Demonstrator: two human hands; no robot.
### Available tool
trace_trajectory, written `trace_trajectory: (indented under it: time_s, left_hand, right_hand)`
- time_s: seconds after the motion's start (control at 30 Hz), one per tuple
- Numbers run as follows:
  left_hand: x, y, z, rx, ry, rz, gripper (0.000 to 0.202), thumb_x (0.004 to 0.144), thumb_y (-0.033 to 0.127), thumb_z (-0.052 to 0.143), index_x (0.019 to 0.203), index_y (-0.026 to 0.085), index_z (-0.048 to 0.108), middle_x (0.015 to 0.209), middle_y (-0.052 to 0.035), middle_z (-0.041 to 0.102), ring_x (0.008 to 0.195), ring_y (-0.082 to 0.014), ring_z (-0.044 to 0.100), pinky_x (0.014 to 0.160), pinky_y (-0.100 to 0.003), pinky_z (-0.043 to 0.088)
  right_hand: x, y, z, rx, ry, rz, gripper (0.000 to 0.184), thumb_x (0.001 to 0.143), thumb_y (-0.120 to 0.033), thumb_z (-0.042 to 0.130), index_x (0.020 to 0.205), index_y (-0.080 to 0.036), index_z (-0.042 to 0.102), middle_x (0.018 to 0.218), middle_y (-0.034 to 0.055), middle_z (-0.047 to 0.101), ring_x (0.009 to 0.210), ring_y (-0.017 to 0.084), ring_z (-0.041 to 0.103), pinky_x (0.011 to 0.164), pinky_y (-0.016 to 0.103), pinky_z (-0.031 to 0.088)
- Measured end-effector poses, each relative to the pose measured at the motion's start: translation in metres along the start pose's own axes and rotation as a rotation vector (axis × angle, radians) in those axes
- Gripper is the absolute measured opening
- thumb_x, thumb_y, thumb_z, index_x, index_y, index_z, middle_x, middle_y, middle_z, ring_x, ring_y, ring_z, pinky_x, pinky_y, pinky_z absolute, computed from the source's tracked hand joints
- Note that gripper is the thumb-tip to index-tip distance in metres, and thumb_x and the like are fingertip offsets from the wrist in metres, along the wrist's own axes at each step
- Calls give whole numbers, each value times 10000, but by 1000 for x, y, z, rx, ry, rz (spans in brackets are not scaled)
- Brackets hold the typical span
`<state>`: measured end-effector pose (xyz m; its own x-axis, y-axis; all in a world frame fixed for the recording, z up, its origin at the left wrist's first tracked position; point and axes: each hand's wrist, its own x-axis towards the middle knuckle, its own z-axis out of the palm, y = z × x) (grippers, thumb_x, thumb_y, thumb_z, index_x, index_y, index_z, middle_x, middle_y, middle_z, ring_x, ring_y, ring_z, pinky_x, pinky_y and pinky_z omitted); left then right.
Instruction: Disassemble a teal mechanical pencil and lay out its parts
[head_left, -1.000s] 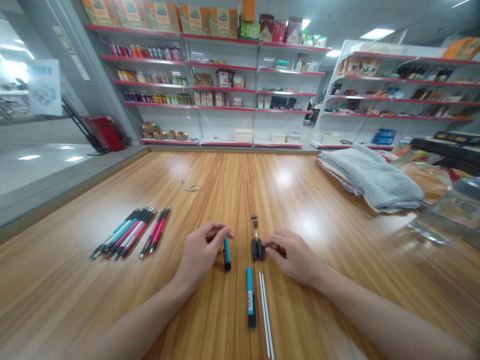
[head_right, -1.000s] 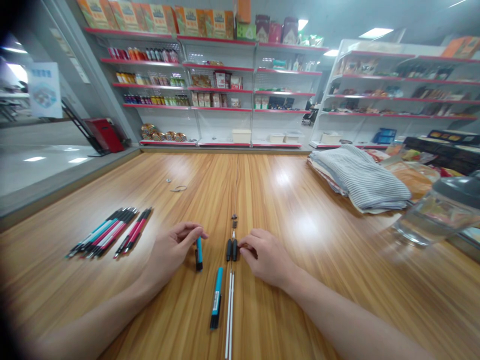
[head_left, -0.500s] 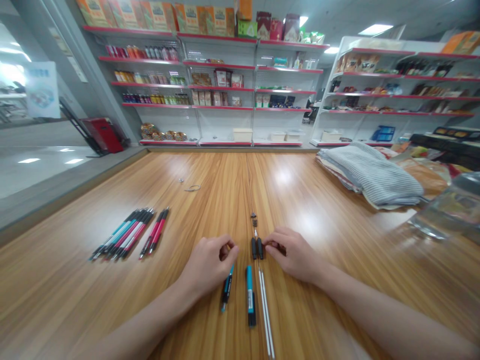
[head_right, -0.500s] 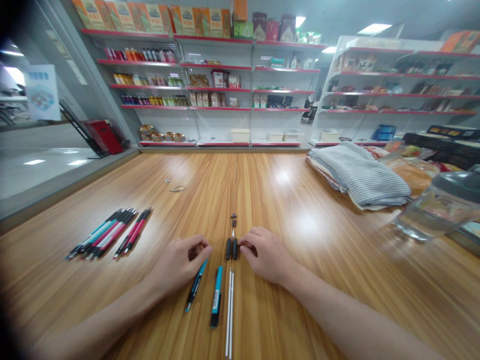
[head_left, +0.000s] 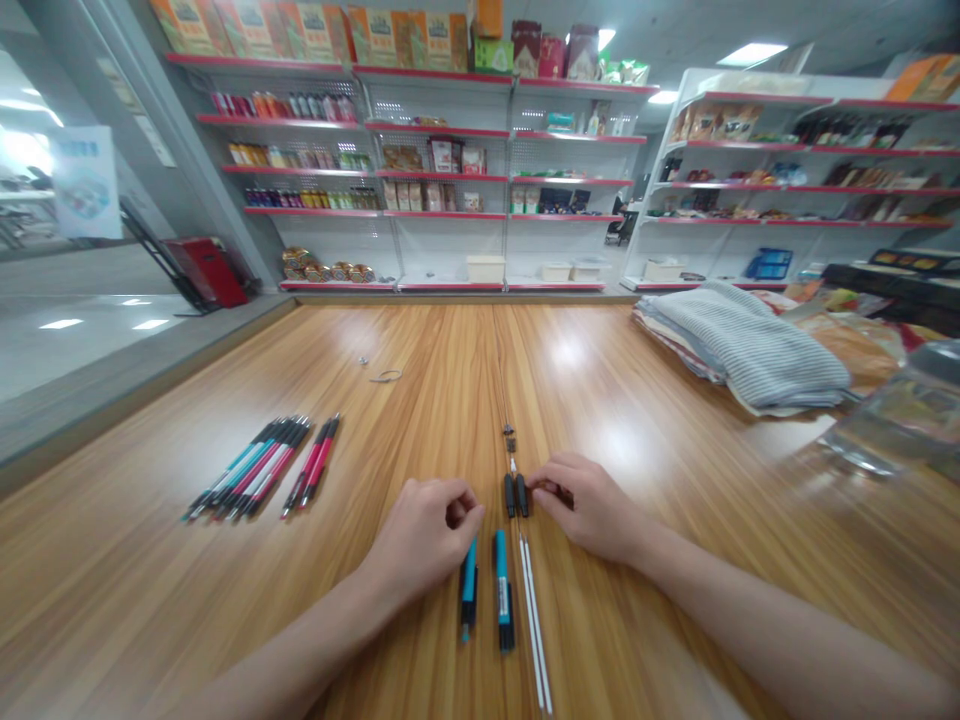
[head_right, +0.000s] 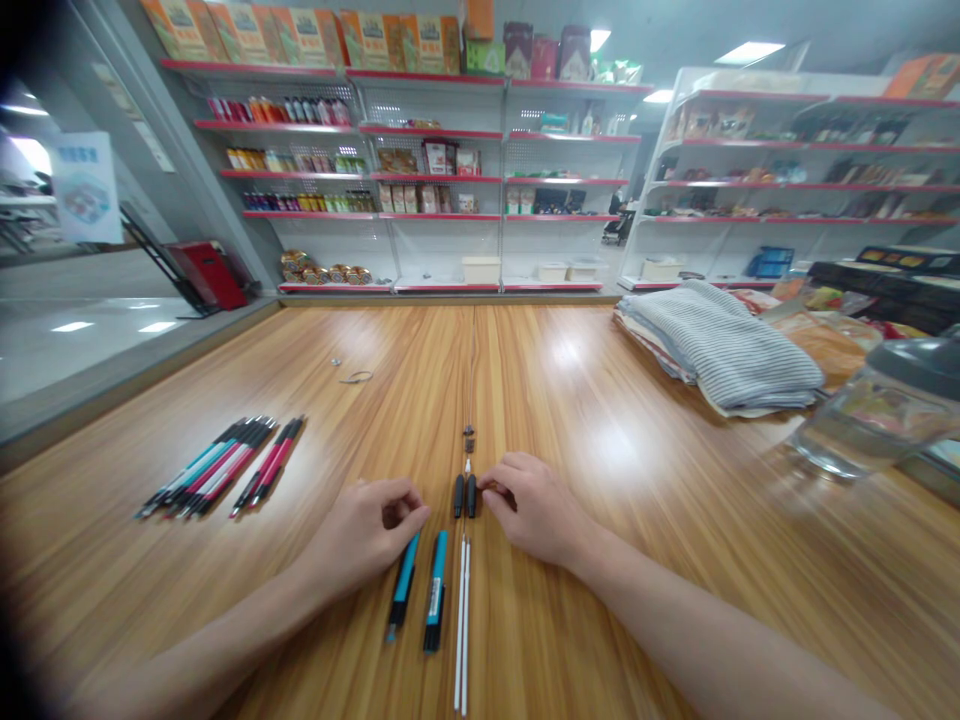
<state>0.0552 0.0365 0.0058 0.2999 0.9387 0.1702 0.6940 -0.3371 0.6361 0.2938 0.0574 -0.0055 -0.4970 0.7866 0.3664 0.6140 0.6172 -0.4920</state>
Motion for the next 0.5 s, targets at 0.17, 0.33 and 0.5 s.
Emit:
trace_trajectory:
  time_s: [0.17, 0.33, 0.5]
  left_hand:
    - [-4, 7, 3, 27, -17, 13, 210, 836, 307, 539, 673, 197, 612, 608, 9, 628, 586, -141, 570, 621, -264, 360]
    - [-6, 9, 6, 24, -20, 10, 217, 842, 307, 527, 677, 193, 607, 615, 1, 630, 598, -149, 571, 629, -269, 360]
    - [-6, 10, 8, 19, -13, -2, 223, 843, 328, 528, 686, 195, 615, 624, -11, 638, 612, -162, 582, 629, -271, 365]
  right_hand:
    - [0, -1, -1, -15, -10, 6, 123, 862, -144, 535, 922, -199, 628, 781, 22, 569, 786, 160, 526, 718, 292, 411]
    - [1, 0, -1, -16, -4, 2, 123, 861, -140, 537, 922, -195, 629, 783, 23, 573, 790, 162, 529, 720, 293, 413]
    - [1, 0, 0, -9, 5, -5, 127, 858, -136, 540, 929, -194, 628, 786, 25, 577, 799, 166, 535, 729, 296, 418]
